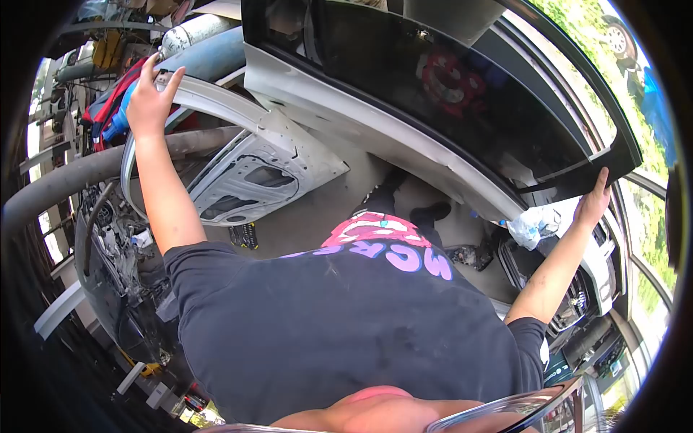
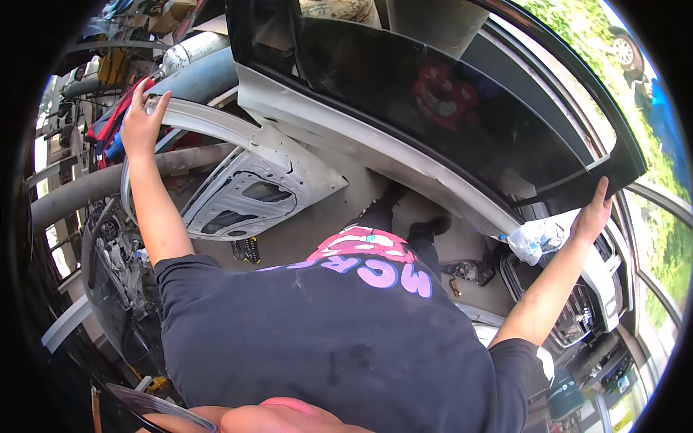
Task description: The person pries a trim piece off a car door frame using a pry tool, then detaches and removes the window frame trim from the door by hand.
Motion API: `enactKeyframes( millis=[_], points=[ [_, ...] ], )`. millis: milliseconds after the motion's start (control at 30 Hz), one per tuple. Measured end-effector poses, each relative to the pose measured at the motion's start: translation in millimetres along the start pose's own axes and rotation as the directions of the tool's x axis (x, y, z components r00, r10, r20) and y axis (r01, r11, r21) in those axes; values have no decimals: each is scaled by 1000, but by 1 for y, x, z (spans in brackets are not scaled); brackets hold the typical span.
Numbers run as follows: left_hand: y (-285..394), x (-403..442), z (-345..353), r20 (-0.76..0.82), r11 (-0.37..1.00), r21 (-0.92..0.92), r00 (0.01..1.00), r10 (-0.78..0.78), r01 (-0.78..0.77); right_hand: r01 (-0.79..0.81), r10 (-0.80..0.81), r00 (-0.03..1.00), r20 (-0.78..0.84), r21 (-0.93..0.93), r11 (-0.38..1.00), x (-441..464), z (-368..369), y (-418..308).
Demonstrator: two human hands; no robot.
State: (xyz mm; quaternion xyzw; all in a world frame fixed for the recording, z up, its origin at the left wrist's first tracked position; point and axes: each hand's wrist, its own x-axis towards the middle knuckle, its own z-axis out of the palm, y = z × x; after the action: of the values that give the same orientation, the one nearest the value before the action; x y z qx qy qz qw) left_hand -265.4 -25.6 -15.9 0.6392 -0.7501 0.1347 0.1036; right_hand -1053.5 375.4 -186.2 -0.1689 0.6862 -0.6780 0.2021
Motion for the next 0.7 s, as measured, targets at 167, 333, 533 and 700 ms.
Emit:
enactKeyframes(
  millis=[167,333,533,700],
  points=[
    [-26,0,10,36,1000,22,999,11,-12,-59,66,995,-72,94,994,17,-3,-13],
    [-32,-5,11,44,999,-42,999,-26,27,353,-436,899,-31,-537,766,17,48,-87],
    [-48,-13,11,7,998,-32,998,-58,58,885,-705,353,615,-464,38,-1,240,-167],
    [-54,-14,18,5,994,-48,995,-100,100,682,-344,656,672,-723,-110,-12,318,-156]
  ],
)
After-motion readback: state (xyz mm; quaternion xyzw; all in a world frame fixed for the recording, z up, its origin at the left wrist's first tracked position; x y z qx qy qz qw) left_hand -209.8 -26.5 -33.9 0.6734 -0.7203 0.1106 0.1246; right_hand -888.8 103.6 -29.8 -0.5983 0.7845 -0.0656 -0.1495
